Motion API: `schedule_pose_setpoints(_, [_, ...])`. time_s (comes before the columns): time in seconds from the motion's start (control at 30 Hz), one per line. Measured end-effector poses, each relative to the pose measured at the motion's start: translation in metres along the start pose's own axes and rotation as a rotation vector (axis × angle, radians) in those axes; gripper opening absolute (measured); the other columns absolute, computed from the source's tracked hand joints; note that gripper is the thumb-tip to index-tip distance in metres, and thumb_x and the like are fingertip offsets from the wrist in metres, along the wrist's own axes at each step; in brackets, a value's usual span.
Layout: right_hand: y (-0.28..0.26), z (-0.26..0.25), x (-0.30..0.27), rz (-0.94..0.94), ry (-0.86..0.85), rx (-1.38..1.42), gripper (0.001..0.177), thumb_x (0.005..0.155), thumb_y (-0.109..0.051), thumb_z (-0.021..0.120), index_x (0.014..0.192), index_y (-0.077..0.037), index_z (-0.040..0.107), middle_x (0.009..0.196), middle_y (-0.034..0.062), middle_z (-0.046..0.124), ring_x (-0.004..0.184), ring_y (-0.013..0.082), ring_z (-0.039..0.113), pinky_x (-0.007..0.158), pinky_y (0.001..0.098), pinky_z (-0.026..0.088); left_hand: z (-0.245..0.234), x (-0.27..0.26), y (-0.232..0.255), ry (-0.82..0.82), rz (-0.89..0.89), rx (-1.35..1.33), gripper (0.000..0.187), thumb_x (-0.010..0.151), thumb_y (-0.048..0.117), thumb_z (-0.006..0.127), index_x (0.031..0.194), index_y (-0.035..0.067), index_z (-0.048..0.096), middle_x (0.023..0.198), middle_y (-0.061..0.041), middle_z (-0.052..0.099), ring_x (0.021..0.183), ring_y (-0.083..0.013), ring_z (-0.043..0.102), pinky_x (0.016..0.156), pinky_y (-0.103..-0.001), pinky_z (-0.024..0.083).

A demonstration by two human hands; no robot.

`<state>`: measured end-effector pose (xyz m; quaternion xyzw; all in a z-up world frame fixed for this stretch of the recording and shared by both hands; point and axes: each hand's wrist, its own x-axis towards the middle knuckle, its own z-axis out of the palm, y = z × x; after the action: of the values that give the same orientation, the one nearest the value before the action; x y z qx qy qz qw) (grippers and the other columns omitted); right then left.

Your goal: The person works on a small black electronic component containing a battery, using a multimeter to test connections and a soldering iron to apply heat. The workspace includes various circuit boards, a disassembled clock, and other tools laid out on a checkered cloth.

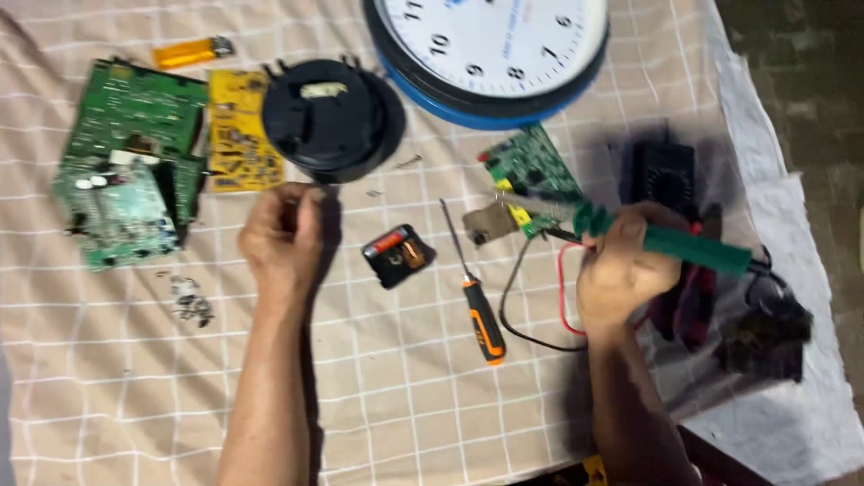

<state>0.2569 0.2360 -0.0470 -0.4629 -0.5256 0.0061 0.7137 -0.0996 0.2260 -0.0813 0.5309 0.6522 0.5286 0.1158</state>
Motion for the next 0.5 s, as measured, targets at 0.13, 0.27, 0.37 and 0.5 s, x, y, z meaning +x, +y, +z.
schedule_pose_setpoints(0.13, [-0.009,-0.008,0.029,-0.027,-0.015,0.017,0.034,0.106,0.0,0.058,0.076,0.015,0.063,0.05,0.0161,0.05,0.039,0.0247,0.055,0.044,0.0358,0.048,0.001,0.001,-0.012,0.009,-0.047,-0.013,0.01,0.097,0.008,0.084,0.099,0.013,0.077,0.06,-0.004,0.057,0.053,-0.0155,0.051,0.049,-0.027,0.04])
schedule_pose_setpoints(0.27, [0.02,-0.022,0.03,-0.014,0.0,0.007,0.042,0.107,-0.01,0.058,0.068,0.005,0.061,0.046,0.0097,0.046,0.038,0.0192,0.054,0.043,0.0296,0.048,0.0,0.001,-0.008,0.013,-0.029,-0.039,0.007,0.099,0.006,0.084,0.099,0.009,0.077,0.058,-0.006,0.055,0.051,-0.0145,0.047,0.05,-0.027,0.039])
schedule_pose_setpoints(0.37, [0.035,-0.03,0.03,-0.018,0.03,-0.078,0.036,0.106,-0.01,0.066,0.072,0.001,0.061,0.049,0.01,0.051,0.043,0.0159,0.056,0.048,0.027,0.048,0.001,0.001,-0.011,0.023,-0.032,-0.057,0.008,0.099,0.006,0.085,0.1,0.007,0.077,0.058,-0.005,0.054,0.051,-0.013,0.046,0.049,-0.026,0.039])
schedule_pose_setpoints(0.5, [0.045,-0.038,0.038,0.009,0.048,-0.123,0.038,0.111,-0.014,0.064,0.08,0.006,0.068,0.051,0.0129,0.057,0.045,0.018,0.063,0.049,0.0264,0.053,-0.001,0.002,-0.008,0.034,0.007,-0.036,0.009,0.1,0.007,0.087,0.101,0.006,0.078,0.058,-0.008,0.055,0.05,-0.0153,0.048,0.05,-0.028,0.04])
